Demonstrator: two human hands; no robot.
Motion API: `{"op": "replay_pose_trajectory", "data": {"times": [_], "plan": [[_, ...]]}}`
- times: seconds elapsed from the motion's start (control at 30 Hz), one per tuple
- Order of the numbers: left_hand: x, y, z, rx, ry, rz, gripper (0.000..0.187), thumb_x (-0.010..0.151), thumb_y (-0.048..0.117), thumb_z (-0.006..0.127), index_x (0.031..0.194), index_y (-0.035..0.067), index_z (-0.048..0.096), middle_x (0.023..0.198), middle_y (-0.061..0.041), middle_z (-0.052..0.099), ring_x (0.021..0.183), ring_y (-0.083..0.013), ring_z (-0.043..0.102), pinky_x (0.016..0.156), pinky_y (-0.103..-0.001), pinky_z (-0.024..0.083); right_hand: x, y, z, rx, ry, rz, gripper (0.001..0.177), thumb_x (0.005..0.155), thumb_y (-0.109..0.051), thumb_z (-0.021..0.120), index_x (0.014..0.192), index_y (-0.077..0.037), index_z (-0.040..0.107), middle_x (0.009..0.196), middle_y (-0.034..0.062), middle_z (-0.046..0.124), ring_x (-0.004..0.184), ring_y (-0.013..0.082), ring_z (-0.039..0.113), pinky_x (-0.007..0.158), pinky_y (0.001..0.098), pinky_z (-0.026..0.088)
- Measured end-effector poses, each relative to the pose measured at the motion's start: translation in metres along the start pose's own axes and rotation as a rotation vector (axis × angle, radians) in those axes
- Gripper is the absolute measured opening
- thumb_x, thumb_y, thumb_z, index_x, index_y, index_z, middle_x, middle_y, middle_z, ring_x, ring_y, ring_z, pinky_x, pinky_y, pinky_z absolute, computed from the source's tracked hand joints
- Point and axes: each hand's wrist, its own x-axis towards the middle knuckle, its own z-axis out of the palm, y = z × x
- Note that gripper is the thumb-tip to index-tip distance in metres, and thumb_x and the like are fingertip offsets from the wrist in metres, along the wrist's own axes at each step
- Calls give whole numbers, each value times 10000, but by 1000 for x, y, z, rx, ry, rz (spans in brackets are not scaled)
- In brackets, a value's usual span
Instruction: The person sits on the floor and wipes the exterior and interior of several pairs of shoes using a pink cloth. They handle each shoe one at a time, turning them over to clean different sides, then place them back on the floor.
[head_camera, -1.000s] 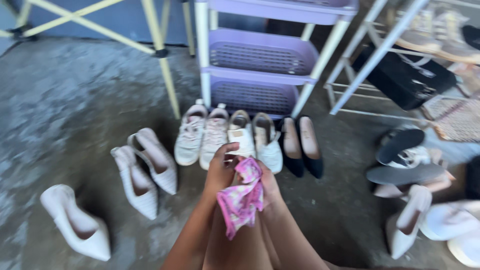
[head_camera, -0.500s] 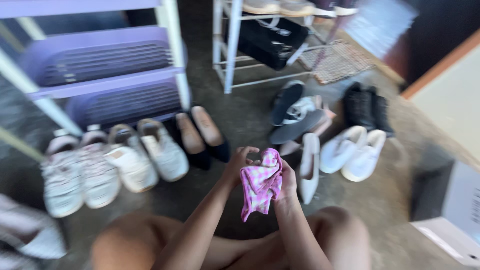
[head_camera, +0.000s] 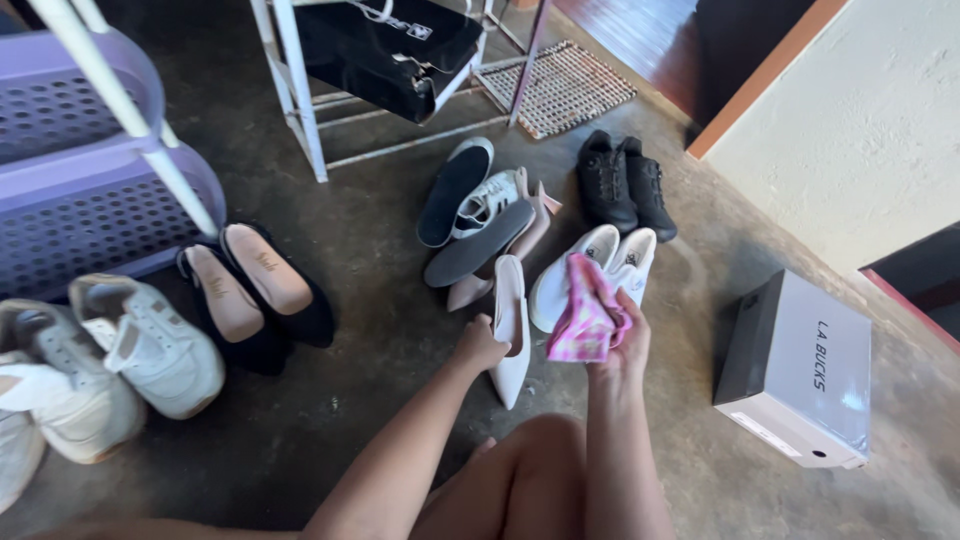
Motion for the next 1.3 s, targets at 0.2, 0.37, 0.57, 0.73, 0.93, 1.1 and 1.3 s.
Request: {"op": "replay_pose_trajectory", "data": {"times": [0.2, 0.37, 0.57, 0.73, 0.93, 1.1, 1.3], "plan": [[3, -14, 44, -9, 67, -157, 850, 814, 278, 814, 1474, 5, 353, 1470, -290, 435, 1329, -431, 512, 1098, -462, 459, -3, -10, -16, 316, 23, -89, 419, 1008, -132, 413, 1347, 53, 576, 1267, 256, 674, 1136, 386, 685, 1015, 494, 571], [0, -23, 47, 65, 95, -194, 652, 901, 273, 693, 1443, 27, 426, 1456, -282, 467, 1314, -436, 541, 1098, -476, 471, 11, -7, -60, 42, 31, -193, 426, 1025, -120, 382, 1349, 118, 524, 1254, 267, 663, 1099, 382, 682, 979, 484, 594], [-5, -32, 29, -35, 31, -253, 554, 942, 186, 595, 1460, 53, 451, 1482, -265, 444, 1322, -446, 514, 1110, -486, 446, 17, -7, -74, -126, -117, -184, 398, 1044, -85, 406, 1345, 152, 513, 1215, 286, 666, 1039, 396, 700, 943, 505, 592], [-15, -39, 4, -66, 32, -162, 605, 928, 136, 526, 1518, 75, 409, 1460, -261, 525, 1361, -410, 518, 1138, -472, 419, 13, -3, -63, -126, -38, -111, 355, 1054, -138, 448, 1323, 75, 537, 1203, 236, 674, 1042, 373, 696, 908, 507, 584], [-44, -49, -32, -253, 29, -129, 576, 935, 123, 483, 1500, 53, 398, 1427, -241, 560, 1337, -378, 549, 1098, -455, 448, -10, 20, -12, -77, 186, -123, 438, 946, -174, 461, 1308, 61, 535, 1229, 221, 671, 1136, 365, 664, 1022, 525, 525], [-93, -39, -81, -365, 164, -43, 526, 911, 94, 492, 1437, 93, 483, 1351, -210, 634, 1265, -345, 619, 1052, -435, 473, -32, 47, 17, -197, 94, 52, 428, 895, -90, 453, 1265, 98, 560, 1194, 212, 682, 1104, 335, 672, 1035, 470, 510], [-155, -21, -131, -337, 407, 145, 459, 891, 88, 590, 1349, 98, 620, 1256, -196, 630, 1162, -328, 654, 964, -405, 516, -53, 122, 2, -491, -101, -53, 258, 1014, -47, 572, 1262, 12, 611, 1109, 97, 697, 977, 173, 671, 881, 315, 533]]}}
